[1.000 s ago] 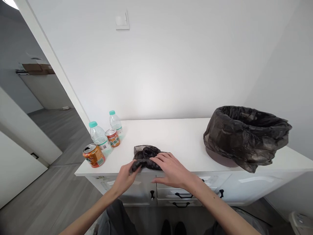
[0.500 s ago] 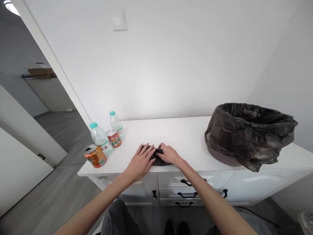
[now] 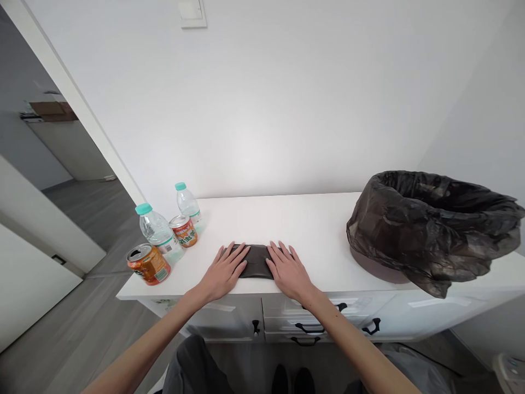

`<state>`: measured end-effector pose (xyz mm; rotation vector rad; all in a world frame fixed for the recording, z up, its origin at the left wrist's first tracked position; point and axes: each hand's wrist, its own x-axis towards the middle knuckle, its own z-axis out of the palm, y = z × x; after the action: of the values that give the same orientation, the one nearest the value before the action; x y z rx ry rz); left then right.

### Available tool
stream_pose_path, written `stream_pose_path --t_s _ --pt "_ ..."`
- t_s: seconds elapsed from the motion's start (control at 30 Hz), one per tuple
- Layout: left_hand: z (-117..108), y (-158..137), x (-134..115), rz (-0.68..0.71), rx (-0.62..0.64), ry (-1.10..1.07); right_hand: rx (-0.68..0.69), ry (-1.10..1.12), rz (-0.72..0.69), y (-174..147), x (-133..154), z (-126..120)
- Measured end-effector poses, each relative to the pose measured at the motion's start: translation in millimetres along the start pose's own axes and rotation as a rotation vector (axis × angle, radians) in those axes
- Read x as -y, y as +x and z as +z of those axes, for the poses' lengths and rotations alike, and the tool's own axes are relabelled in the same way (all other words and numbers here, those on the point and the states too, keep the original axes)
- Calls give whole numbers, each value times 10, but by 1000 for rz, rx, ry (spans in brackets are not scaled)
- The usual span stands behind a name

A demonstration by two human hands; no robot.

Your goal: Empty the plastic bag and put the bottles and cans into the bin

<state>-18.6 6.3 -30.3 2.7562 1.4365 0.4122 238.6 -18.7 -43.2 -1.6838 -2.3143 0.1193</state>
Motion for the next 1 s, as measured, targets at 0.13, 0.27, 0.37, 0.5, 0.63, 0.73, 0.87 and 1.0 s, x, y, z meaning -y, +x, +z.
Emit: stream_pose_path --t_s 0.13,0.27,0.37,0.5,0.63,0.73,0.87,1.0 --pt "-99 -66 61 -63 -43 -125 -190 -45 45 -94 325 69" --pt "-185 -112 29 -209 -118 -278 -201 -20 -25 -189 829 127" --pt "-201 -131 4 -290 -195 -367 -148 7 27 -96 893 104" --pt "-205 -151 -22 -335 -236 -387 -66 16 49 249 332 -19" --pt "-205 -159 -39 -340 -197 -336 -37 -17 75 530 -369 -58" --pt "-176 -157 -38 -326 -193 -277 -128 -43 167 533 -427 70" --pt "-110 -169 -22 -300 -205 -207 -222 -50 164 425 38 274" --pt "-67 -193 -5 -283 -248 -175 -158 -9 277 515 138 259"
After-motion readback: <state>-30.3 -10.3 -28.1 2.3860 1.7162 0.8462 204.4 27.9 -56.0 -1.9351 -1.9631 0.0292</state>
